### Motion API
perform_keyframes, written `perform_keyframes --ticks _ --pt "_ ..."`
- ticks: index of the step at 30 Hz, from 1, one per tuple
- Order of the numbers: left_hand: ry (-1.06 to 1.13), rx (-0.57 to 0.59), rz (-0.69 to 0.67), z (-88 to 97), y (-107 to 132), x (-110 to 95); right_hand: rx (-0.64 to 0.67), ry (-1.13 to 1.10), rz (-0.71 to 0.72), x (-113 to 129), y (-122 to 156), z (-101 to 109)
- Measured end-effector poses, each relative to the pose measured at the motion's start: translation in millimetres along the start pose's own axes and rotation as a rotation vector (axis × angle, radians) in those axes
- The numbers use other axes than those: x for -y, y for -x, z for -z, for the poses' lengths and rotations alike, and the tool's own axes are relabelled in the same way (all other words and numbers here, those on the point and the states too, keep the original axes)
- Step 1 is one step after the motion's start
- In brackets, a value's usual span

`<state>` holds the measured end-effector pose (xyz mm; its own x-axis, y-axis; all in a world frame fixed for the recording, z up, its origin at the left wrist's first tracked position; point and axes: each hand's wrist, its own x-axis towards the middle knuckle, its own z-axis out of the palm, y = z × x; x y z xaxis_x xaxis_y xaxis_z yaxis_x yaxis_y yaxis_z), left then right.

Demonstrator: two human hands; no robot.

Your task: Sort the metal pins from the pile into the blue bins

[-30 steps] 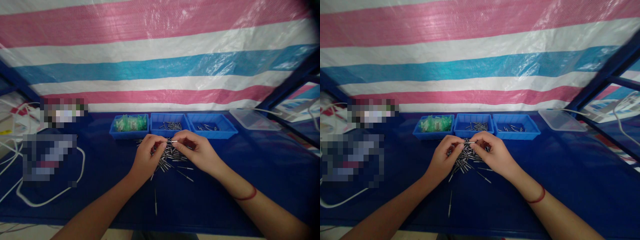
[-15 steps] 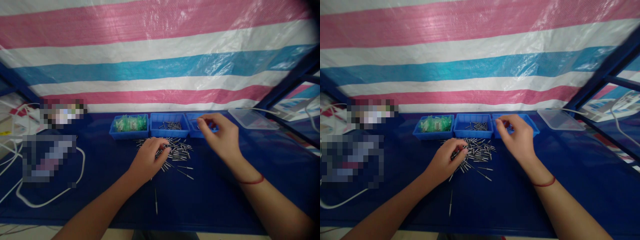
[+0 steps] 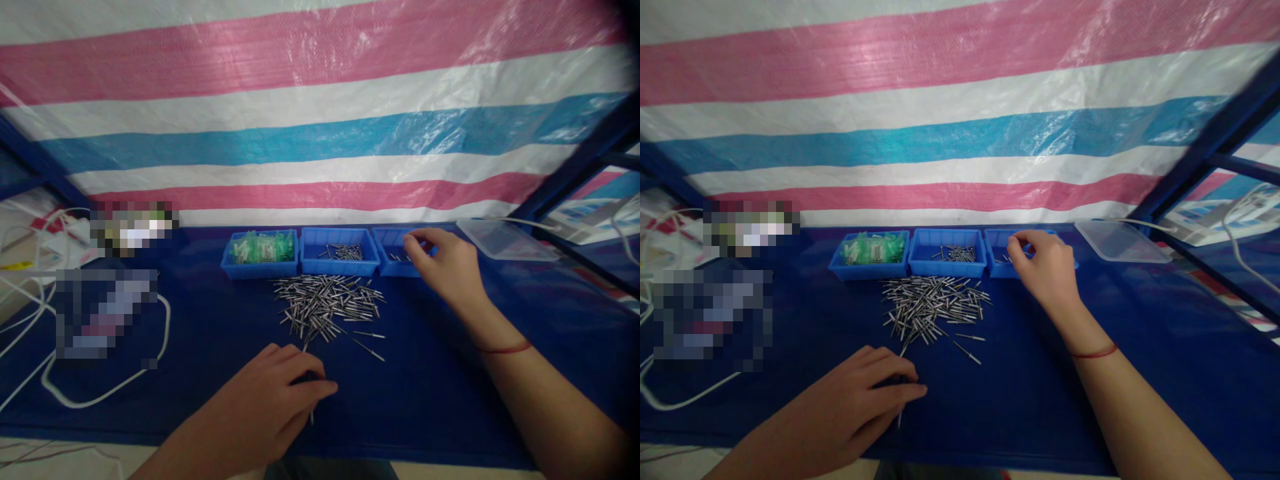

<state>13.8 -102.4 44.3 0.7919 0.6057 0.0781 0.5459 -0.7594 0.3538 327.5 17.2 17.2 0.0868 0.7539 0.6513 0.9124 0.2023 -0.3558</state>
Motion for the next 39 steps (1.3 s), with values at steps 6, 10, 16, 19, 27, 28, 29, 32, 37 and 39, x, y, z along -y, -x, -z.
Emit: perform_keyframes --ticks 6,10,16,19,27,28,29,32,37,39 --pt "-0.068 -0.075 -0.096 -27.4 0 9 0.06 -0.099 0.069 19 6 0" --pt "-0.132 -0.112 -0.186 -29.9 -7 12 0.1 -0.137 0.127 30 10 0" --pt "-0.115 0.009 -0.258 -19.3 -8 14 0.187 -0.228 0.264 51 17 4" --pt "-0.074 0.02 -0.263 -15.9 -8 17 0.228 -0.272 0.323 59 21 6" --pt "-0.178 0.027 -0.35 -16.0 -11 19 0.318 -0.33 0.401 67 26 5" --pt "-0.19 0.02 -0.342 -16.7 -12 18 0.323 -0.342 0.405 67 26 4" --pt "-0.197 0.007 -0.331 -17.5 -14 18 0.331 -0.357 0.41 68 27 4" --pt "-0.084 -0.088 -0.243 -18.7 -21 15 0.385 -0.442 0.456 71 29 6" --pt "0.462 -0.395 0.192 -15.5 -50 15 0.581 -0.687 0.463 81 34 8" --pt "0.623 -0.501 0.243 -14.2 -66 18 0.625 -0.758 0.391 82 35 7"
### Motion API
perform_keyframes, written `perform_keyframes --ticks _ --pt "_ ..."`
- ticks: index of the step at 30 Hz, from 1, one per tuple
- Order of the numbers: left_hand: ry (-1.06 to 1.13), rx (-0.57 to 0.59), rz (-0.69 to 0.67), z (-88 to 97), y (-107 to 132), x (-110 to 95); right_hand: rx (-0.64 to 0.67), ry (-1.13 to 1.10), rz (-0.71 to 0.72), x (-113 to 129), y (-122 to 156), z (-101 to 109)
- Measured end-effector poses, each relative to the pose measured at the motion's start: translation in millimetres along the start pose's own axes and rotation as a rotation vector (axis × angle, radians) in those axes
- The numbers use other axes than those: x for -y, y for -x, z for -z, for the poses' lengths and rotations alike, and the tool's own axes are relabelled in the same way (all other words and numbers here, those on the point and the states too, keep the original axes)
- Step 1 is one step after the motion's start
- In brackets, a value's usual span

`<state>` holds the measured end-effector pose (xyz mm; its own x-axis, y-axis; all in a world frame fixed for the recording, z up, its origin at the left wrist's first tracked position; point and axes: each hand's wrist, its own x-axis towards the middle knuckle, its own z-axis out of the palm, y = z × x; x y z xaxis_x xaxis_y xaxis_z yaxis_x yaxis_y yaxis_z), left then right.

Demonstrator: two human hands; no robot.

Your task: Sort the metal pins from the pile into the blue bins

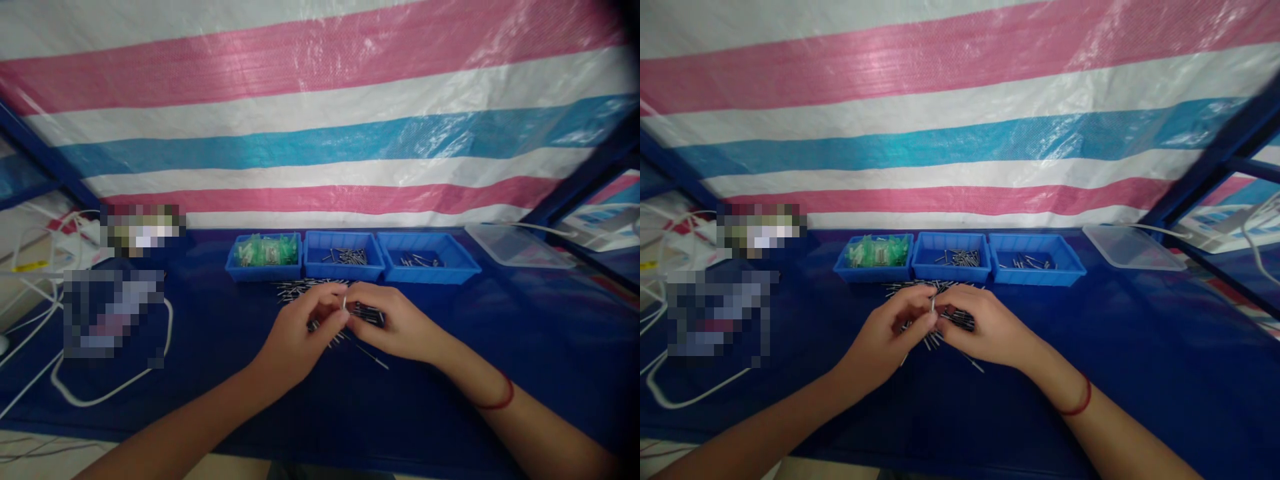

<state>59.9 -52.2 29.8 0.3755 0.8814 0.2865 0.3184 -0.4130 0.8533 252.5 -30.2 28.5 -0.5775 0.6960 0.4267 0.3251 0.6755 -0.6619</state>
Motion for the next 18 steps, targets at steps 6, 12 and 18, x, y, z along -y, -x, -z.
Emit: perform_keyframes --ticks 6,12,18 --pt "0.152 -0.156 -0.034 -12.6 -33 0 -0.133 -0.146 -0.205 -9 0 1" --pt "0.113 -0.148 -0.022 -12.8 -35 7 -0.257 -0.232 -0.293 -17 1 -3" --pt "0.209 -0.119 0.092 -14.3 -28 21 -0.305 -0.249 -0.307 -15 1 -5"
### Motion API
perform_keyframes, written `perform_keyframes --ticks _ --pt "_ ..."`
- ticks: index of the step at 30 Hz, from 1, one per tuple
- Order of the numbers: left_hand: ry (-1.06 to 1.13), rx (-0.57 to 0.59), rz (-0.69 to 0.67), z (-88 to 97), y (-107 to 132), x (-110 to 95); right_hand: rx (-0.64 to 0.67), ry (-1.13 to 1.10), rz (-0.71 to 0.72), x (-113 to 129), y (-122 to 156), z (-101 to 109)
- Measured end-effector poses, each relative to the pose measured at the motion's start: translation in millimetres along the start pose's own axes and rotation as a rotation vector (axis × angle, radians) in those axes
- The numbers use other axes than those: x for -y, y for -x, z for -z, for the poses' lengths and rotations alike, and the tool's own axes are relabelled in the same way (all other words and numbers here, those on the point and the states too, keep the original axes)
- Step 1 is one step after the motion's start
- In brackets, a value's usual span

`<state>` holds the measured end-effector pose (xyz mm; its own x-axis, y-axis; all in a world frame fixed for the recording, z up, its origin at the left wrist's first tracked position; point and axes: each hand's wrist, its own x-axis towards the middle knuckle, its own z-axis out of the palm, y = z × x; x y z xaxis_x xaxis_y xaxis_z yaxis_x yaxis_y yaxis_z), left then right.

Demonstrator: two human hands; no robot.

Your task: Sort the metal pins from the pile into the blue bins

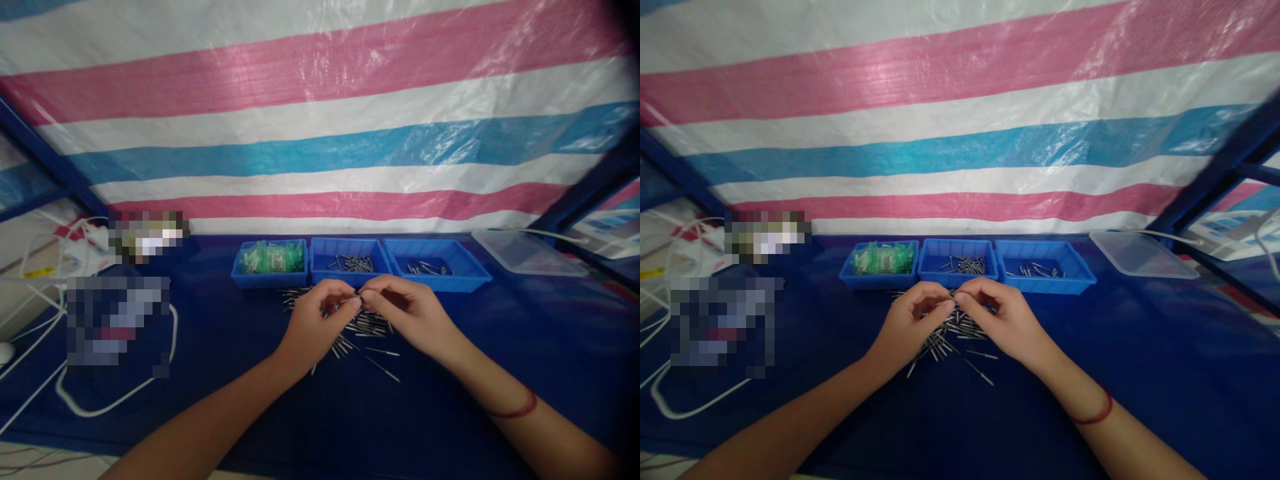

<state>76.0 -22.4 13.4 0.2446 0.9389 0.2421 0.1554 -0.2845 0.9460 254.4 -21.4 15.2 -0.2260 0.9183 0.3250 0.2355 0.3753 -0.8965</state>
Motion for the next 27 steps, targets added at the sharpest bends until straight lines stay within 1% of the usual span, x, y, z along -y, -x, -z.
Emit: perform_keyframes --ticks 4,8,10,14,18,23,27 --pt "0.043 0.066 0.049 0.1 1 0 -0.048 -0.013 0.006 3 2 -1" --pt "0.192 0.072 0.078 -0.4 1 -2 -0.073 -0.075 0.032 7 3 -3" --pt "0.233 0.086 0.088 -1.6 1 -3 -0.088 -0.075 0.043 8 2 -4" --pt "0.182 0.141 0.111 -4.3 2 -3 -0.115 -0.025 0.046 8 2 -5" --pt "0.151 0.172 0.129 -6.1 3 0 -0.089 0.024 0.061 8 4 -5" --pt "0.163 0.156 0.116 -5.0 2 2 -0.073 0.078 0.15 11 5 -3" --pt "0.112 0.127 0.102 -0.6 0 -1 -0.056 0.088 0.147 11 4 2"
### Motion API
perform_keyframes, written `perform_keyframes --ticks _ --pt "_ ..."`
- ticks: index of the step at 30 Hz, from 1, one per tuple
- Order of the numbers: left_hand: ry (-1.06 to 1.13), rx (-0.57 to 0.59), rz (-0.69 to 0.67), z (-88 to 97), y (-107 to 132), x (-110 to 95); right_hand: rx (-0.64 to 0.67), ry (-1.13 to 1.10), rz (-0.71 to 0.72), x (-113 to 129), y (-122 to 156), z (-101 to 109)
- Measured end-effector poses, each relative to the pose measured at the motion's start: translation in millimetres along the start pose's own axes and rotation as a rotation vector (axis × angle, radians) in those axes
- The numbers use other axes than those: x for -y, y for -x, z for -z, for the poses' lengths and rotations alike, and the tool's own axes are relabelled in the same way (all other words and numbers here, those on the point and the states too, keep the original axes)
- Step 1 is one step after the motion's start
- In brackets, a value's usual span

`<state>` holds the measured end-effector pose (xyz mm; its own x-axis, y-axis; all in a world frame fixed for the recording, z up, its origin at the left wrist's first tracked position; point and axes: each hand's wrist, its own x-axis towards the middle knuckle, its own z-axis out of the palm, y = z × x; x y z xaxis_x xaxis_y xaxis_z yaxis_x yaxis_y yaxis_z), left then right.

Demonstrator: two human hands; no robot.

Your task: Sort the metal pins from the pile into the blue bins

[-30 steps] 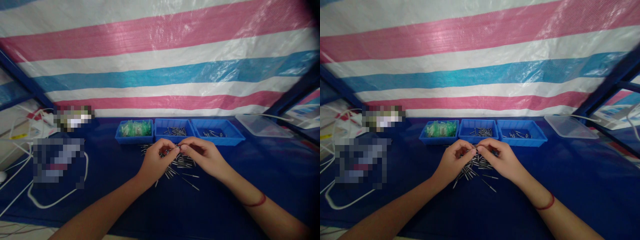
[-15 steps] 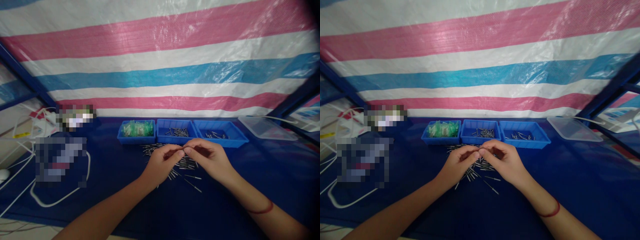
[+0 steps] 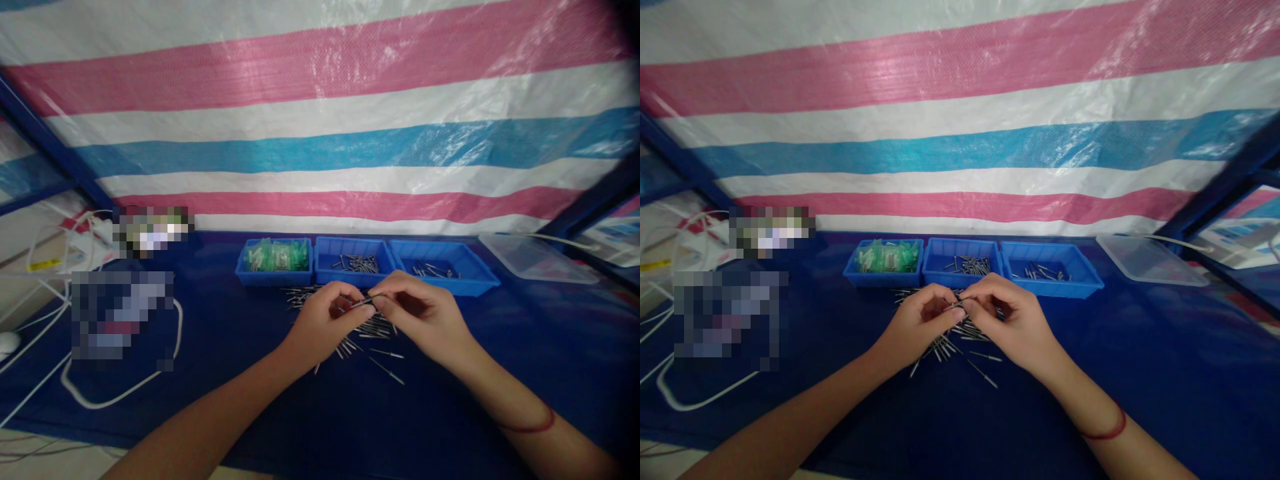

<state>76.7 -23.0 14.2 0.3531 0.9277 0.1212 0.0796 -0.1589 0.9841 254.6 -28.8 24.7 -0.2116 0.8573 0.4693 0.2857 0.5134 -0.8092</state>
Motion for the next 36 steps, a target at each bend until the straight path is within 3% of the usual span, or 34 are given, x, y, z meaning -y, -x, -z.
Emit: perform_keyframes --ticks 8,10,15,17,20,24,28,31,36 --pt "-0.033 -0.039 -0.048 3.3 0 -10 0.069 0.092 0.036 2 -3 4" --pt "-0.099 -0.058 -0.04 4.1 0 -13 -0.016 0.178 0.011 -1 -6 11" --pt "-0.317 -0.085 -0.101 10.3 -2 -13 -0.432 0.589 -0.14 -22 -14 52" --pt "-0.406 -0.047 -0.169 13.1 -3 -11 -0.452 0.767 -0.189 -33 -17 70" --pt "-0.583 0.067 -0.3 15.8 -3 -8 -0.379 0.942 -0.18 -50 -19 83" --pt "-0.872 0.264 -0.447 13.7 3 -6 -0.334 1.001 -0.1 -59 -21 79" --pt "-0.995 0.41 -0.569 4.8 11 -2 -0.314 0.93 -0.061 -45 -19 63" --pt "-1.025 0.455 -0.617 -3.5 15 4 -0.252 0.872 -0.013 -32 -17 50" --pt "-1.047 0.415 -0.677 -13.7 17 12 -0.165 0.79 0.082 -22 -14 35"
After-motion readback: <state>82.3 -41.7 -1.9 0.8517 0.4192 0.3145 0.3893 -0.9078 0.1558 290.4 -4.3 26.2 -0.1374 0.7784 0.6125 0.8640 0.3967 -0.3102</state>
